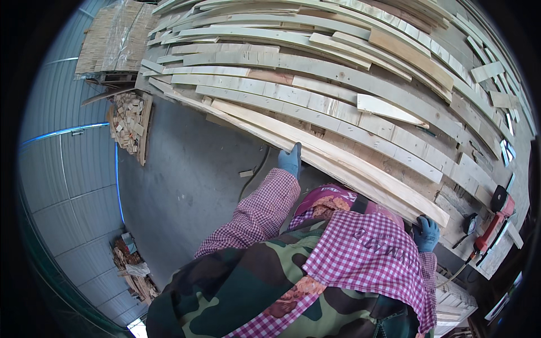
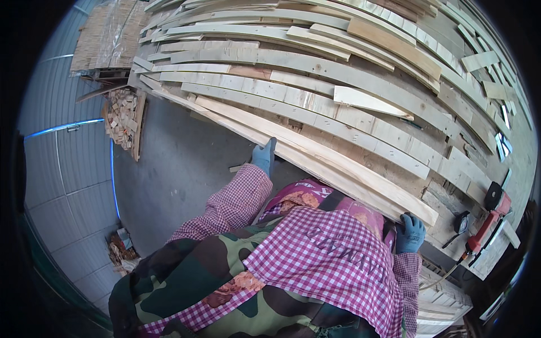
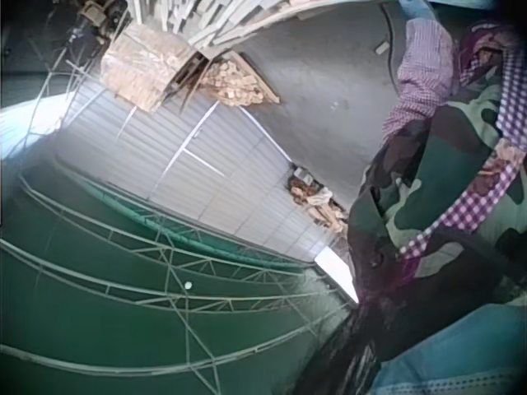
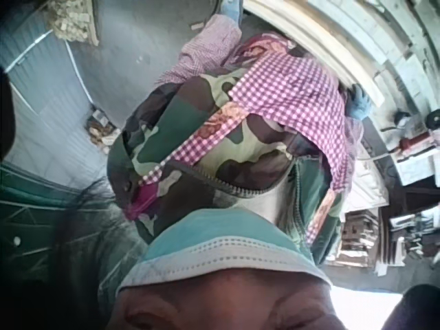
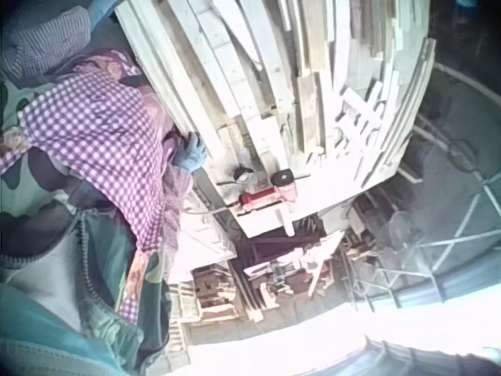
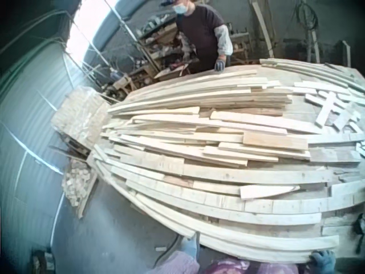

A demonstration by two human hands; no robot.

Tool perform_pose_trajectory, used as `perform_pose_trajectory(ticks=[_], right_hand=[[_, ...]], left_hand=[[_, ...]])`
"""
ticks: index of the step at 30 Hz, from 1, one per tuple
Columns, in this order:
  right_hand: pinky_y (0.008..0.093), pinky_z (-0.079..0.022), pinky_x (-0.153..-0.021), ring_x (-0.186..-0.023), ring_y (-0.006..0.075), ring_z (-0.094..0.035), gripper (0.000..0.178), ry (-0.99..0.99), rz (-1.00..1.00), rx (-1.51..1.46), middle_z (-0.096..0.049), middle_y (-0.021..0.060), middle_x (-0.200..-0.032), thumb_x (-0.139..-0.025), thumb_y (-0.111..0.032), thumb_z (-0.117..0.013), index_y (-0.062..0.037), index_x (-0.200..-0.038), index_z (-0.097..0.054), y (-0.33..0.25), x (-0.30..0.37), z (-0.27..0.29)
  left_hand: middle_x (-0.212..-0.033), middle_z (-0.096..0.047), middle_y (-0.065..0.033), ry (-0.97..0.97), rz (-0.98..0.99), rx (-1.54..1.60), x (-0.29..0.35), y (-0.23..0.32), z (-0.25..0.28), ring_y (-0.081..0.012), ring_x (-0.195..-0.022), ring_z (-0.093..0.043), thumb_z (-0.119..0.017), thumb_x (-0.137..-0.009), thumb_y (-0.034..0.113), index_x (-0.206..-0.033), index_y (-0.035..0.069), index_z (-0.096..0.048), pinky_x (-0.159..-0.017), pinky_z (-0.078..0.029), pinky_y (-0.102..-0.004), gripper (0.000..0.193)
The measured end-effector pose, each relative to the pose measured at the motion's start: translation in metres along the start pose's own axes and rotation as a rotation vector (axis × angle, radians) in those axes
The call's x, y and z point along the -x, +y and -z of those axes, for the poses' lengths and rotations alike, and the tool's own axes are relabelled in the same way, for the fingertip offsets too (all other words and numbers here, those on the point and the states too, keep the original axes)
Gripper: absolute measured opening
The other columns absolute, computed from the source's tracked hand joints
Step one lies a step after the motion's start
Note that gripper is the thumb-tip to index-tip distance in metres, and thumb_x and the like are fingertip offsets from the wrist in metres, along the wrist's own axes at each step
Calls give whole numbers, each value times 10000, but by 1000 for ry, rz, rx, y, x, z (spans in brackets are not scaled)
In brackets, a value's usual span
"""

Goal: The person measures and aligns wooden planks on a workbench, then uses a nail gun to fasten them together. The person repeatedly picks up planks, positions them, and secures them with nails.

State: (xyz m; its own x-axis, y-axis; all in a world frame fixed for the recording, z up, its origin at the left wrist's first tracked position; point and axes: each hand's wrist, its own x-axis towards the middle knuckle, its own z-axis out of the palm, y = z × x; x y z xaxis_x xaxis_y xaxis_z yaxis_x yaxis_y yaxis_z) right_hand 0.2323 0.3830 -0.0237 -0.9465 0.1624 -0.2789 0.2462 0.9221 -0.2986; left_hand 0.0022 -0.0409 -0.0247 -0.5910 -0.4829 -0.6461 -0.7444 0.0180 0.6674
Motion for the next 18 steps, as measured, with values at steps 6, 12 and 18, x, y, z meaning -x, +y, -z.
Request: perform_pose_trajectory(ticks=[6, 12, 18], right_hand=[[430, -386, -927, -1087, 279, -505, 488, -79, -36, 73, -557, 50, -1171, -666, -194, -728, -191, -1125, -566, -7, -9, -5], [469, -262, -1067, -1309, 305, -321, 912, 91, -56, 219, -357, 92, -1417, -588, -258, -819, -244, -1383, -372, -20, -18, 1], [503, -132, -1119, -1388, 316, -168, 1178, -237, -139, 312, -173, 130, -1506, -538, -420, -845, -244, -1470, -146, -25, -49, 19]], left_hand=[[-1069, -579, -121, 9, 171, 115, 0, 13, -1, -262, -918, -600, -684, -820, 288, -1196, 8, -470, -728, -557, -421, 516], [-1036, -591, -109, -168, 207, 277, -7, 0, 13, -241, -926, -605, -645, -851, 215, -1161, 21, -495, -752, -568, -399, 395], [-1085, -550, -166, -131, 207, 142, -12, 0, 14, -285, -934, -588, -709, -797, 271, -1137, -21, -482, -752, -572, -433, 503]])
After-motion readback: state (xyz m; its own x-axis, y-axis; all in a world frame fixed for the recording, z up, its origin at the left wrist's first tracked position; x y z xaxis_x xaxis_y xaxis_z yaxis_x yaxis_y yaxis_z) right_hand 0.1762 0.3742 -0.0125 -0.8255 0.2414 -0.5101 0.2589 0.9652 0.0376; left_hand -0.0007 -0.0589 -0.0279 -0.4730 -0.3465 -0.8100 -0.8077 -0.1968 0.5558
